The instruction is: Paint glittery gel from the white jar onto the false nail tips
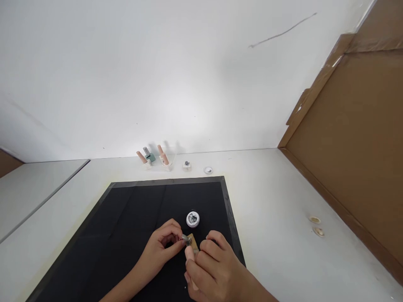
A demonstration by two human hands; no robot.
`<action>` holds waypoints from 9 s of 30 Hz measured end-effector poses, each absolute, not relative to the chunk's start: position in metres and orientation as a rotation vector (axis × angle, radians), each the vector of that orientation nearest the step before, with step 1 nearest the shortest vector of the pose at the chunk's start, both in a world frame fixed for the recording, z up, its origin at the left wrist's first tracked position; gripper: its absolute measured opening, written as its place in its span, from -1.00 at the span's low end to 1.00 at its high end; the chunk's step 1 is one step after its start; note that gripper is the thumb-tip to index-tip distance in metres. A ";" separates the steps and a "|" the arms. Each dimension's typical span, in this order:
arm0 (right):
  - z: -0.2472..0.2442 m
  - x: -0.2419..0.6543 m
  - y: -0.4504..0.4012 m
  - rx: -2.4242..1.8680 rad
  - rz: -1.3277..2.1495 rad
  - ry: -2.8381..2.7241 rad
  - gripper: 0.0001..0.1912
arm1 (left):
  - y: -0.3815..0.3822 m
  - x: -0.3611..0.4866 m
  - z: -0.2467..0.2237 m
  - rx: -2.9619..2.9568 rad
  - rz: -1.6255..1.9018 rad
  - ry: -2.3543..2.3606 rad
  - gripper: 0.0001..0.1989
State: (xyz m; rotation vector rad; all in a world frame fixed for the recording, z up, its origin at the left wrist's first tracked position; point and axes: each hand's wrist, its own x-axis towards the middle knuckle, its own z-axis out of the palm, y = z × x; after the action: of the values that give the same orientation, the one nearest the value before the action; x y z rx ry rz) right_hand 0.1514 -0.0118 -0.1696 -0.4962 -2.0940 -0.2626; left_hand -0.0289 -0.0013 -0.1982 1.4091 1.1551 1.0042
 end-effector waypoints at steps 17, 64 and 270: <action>-0.179 0.152 -0.012 -0.539 -0.212 -2.130 -0.85 | -0.003 -0.030 -0.200 1.422 1.002 1.146 -0.93; -0.176 0.153 -0.014 -0.563 -0.169 -2.115 -0.79 | -0.004 -0.029 -0.198 1.416 1.014 1.158 -0.93; -0.170 0.154 -0.010 -0.518 -0.140 -2.184 -0.72 | -0.005 -0.027 -0.198 1.511 0.953 1.187 -0.92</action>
State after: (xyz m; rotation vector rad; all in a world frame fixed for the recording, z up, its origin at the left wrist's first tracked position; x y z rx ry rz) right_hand 0.1541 -0.0102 -0.1696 -0.5183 -2.1843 -0.1402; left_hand -0.0273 -0.0047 -0.1977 1.5113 1.1872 0.9528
